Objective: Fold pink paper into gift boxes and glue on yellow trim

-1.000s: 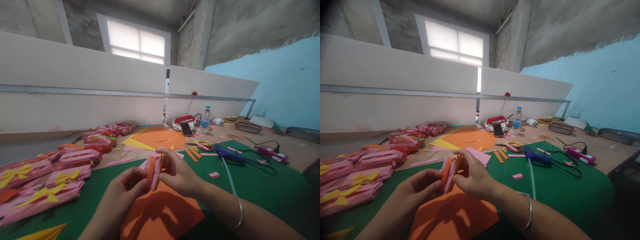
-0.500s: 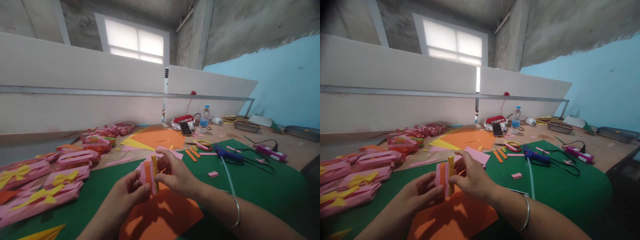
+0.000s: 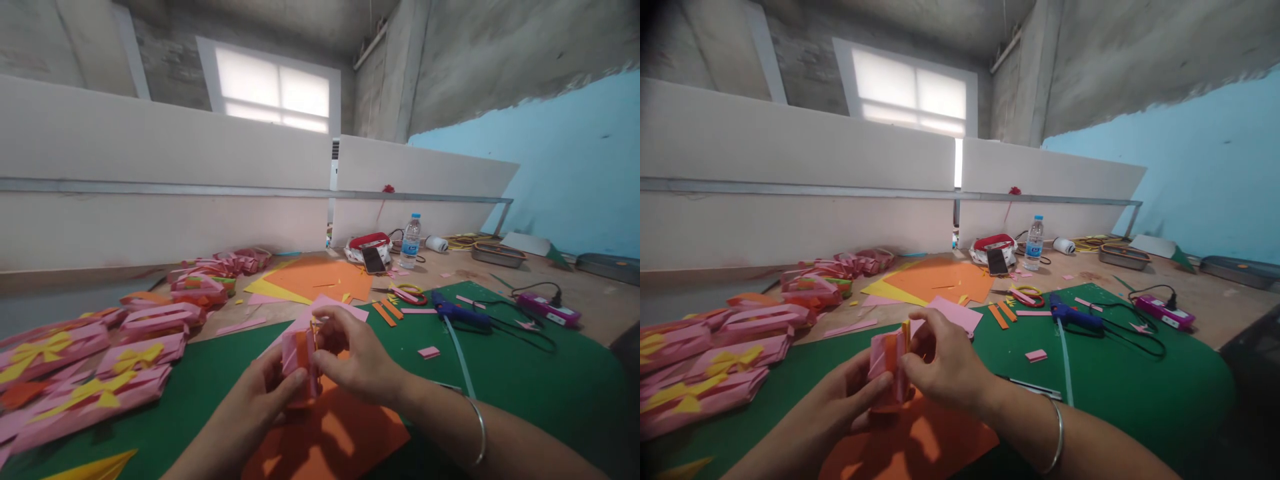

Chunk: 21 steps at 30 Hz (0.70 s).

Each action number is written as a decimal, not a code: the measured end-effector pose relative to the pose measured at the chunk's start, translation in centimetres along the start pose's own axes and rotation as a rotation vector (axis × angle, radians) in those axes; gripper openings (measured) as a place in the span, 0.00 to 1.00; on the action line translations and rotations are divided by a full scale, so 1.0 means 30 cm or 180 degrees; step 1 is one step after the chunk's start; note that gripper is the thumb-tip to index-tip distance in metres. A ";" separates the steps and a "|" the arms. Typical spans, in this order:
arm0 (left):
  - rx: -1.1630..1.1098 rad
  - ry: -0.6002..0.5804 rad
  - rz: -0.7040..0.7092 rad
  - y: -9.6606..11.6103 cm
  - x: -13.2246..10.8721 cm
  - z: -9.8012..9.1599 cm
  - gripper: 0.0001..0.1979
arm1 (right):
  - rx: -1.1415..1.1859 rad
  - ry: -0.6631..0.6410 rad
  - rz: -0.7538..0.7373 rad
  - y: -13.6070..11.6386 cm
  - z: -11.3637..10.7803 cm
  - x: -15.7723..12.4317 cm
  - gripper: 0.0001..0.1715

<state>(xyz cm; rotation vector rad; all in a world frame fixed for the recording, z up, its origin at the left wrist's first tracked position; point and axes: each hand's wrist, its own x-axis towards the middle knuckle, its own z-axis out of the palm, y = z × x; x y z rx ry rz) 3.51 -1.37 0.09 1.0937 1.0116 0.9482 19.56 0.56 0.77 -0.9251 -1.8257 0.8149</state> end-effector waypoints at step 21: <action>-0.0097 0.0075 0.0013 -0.031 0.011 0.021 0.18 | -0.1978 0.0600 -0.0955 -0.006 0.022 -0.009 0.14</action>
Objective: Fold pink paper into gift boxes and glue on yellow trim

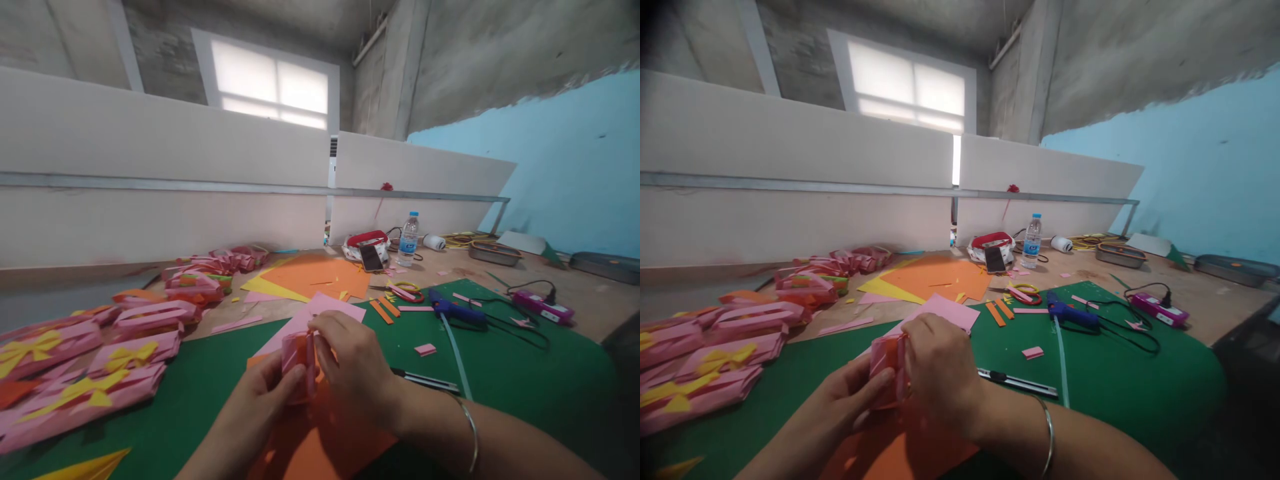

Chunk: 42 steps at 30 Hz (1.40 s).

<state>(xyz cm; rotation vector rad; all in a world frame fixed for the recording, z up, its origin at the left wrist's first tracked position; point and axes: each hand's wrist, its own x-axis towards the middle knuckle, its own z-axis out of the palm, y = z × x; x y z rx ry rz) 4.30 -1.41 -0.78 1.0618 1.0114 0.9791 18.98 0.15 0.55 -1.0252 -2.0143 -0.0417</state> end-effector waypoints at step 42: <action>-0.1230 0.0240 -0.0144 0.054 -0.008 -0.001 0.16 | 0.1010 -0.0446 0.0432 -0.014 -0.004 -0.007 0.09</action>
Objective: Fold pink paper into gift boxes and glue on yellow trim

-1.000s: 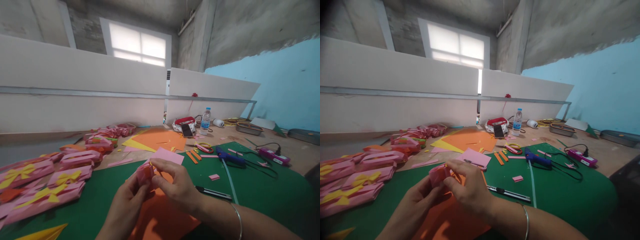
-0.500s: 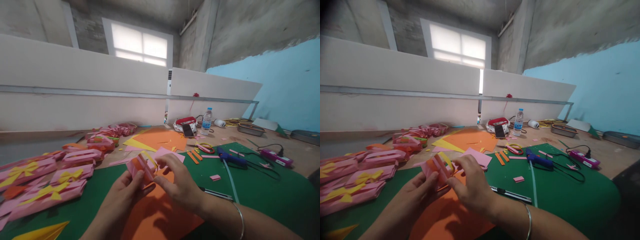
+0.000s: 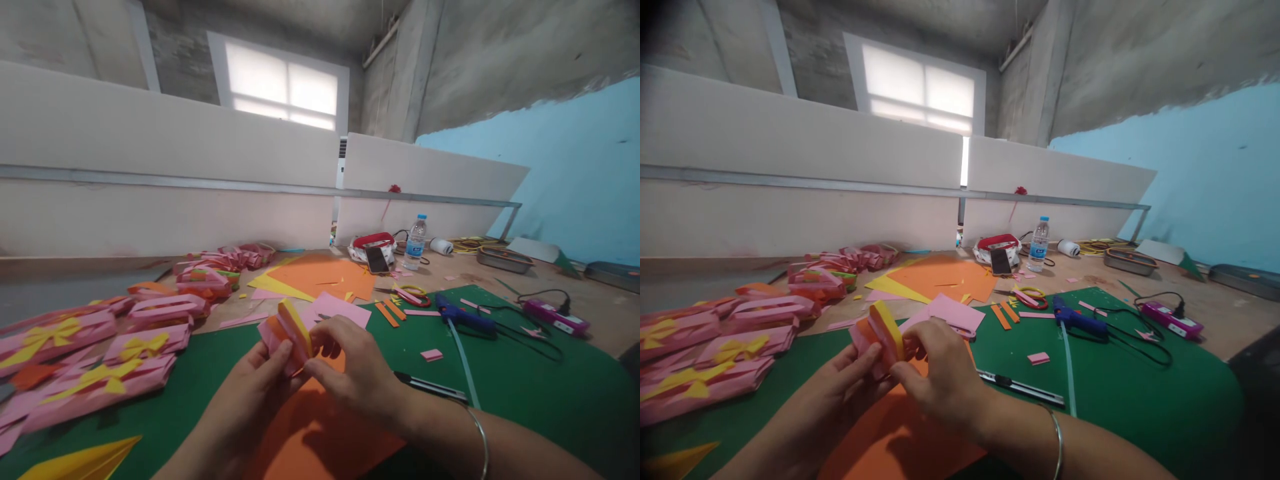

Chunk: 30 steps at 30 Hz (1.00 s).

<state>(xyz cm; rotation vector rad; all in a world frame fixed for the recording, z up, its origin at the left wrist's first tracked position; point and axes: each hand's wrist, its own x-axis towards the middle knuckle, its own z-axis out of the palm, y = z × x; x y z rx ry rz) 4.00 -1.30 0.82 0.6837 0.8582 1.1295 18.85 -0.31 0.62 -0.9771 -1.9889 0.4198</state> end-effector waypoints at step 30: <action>0.2406 0.0228 0.1531 0.061 0.011 -0.050 0.08 | 0.2597 -0.1149 0.2324 0.054 -0.050 0.060 0.07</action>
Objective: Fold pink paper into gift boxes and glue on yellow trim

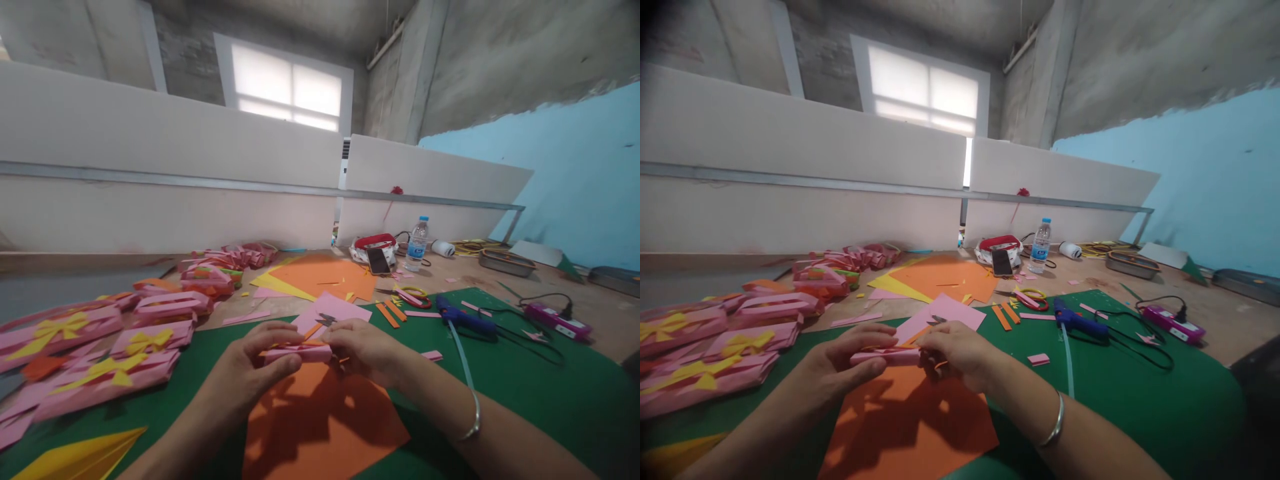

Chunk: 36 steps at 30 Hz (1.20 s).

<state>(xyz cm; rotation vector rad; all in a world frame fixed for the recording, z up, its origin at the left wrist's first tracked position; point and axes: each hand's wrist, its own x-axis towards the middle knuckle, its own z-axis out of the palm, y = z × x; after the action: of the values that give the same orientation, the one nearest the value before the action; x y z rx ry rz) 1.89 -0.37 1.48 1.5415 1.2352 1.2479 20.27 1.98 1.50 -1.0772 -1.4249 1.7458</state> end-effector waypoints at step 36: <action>0.1212 -0.0312 0.1138 -0.067 -0.019 0.030 0.07 | -0.2963 0.1099 -0.3103 0.053 0.063 -0.016 0.07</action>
<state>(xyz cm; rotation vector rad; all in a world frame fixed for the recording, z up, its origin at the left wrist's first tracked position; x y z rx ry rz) 2.33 -0.48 -0.75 2.1494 1.2171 1.1806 18.87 0.36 0.20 -0.7714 -2.0586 0.1724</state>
